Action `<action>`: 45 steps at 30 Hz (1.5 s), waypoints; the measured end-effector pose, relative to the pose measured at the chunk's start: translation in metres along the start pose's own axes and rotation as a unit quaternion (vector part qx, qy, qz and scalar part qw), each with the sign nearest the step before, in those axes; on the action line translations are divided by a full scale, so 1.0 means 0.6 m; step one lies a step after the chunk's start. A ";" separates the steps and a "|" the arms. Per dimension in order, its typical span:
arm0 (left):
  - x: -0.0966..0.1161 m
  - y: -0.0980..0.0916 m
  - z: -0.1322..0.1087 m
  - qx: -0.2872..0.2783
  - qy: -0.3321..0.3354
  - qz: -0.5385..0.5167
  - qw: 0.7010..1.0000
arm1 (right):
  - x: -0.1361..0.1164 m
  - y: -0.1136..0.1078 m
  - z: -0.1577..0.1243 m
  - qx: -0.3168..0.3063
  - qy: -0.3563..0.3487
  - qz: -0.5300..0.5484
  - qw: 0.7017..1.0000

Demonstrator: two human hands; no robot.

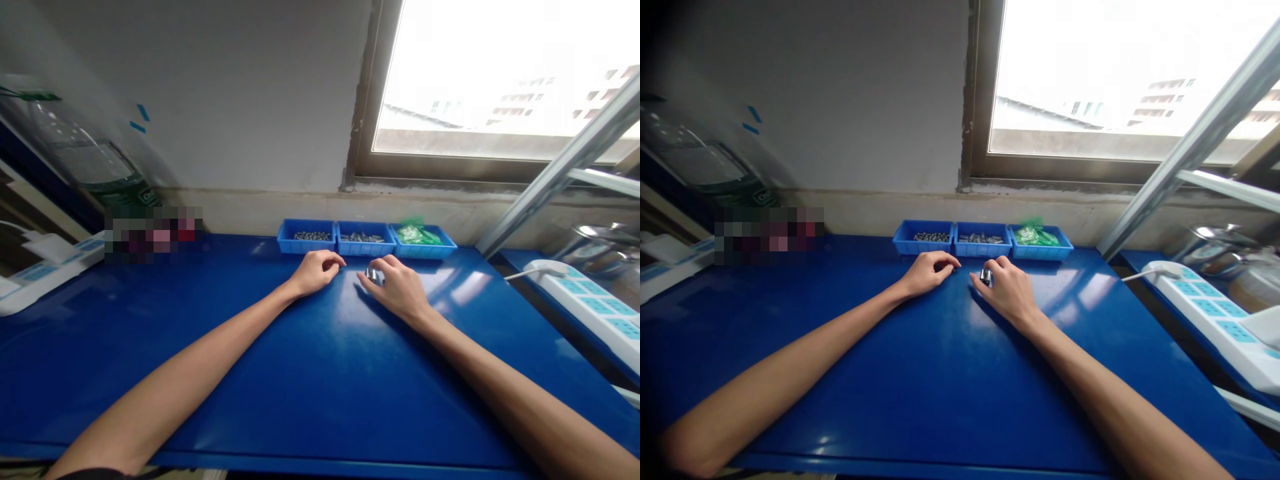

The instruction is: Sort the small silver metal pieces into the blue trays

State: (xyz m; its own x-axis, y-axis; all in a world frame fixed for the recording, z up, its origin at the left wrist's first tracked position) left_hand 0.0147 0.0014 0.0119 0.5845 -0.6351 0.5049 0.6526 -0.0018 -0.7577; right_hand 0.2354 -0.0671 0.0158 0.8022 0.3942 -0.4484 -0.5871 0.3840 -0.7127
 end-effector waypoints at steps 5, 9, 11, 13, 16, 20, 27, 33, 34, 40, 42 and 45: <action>-0.002 0.002 0.000 -0.002 0.004 0.007 1.000 | 0.009 0.014 0.000 -0.069 -0.070 0.052 0.994; -0.002 0.003 0.000 0.001 0.009 0.009 1.000 | 0.015 0.018 0.006 -0.099 -0.116 0.117 0.981; -0.001 0.003 0.000 0.003 0.010 0.009 1.000 | 0.016 0.018 0.008 -0.110 -0.118 0.128 0.979; 0.000 0.002 -0.001 0.003 0.010 0.011 1.000 | 0.016 0.018 0.009 -0.116 -0.120 0.129 0.977; 0.002 0.001 -0.002 0.002 0.008 0.015 1.000 | 0.014 0.015 0.011 -0.110 -0.136 0.128 0.976; 0.005 -0.001 -0.003 0.006 0.012 0.016 1.000 | 0.006 0.008 0.013 -0.135 -0.182 0.101 0.969; 0.006 -0.002 -0.004 0.005 0.019 0.024 1.000 | 0.004 0.008 0.015 -0.169 -0.214 0.122 0.954; 0.003 -0.002 -0.003 0.004 0.019 0.024 1.000 | 0.013 0.012 0.014 -0.147 -0.200 0.148 0.957; 0.003 -0.001 -0.003 0.004 0.020 0.024 1.000 | 0.011 0.010 0.013 -0.136 -0.199 0.151 0.959; 0.002 -0.001 -0.003 0.002 0.017 0.023 1.000 | 0.007 0.009 0.016 -0.030 -0.092 0.262 0.960; 0.003 -0.001 -0.002 0.001 0.016 0.024 1.000 | 0.018 0.012 0.020 0.003 -0.026 0.329 0.944; 0.004 -0.002 -0.002 -0.002 0.015 0.025 1.000 | 0.036 0.015 0.026 0.033 0.072 0.413 0.907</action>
State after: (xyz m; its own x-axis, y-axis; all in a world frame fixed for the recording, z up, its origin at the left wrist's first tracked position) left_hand 0.0147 -0.0012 0.0131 0.6016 -0.6570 0.4544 0.6214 0.0275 -0.7830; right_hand 0.2459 -0.0420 0.0084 0.0894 0.4587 -0.8841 -0.9958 0.0580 -0.0706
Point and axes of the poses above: each hand's wrist, its own z-axis towards the middle knuckle, its own y-axis out of the palm, x = y × z, the point moved 1 cm from there along z, towards the middle knuckle, and after that the axes turned 15 degrees about z, right-handed, at the moved point
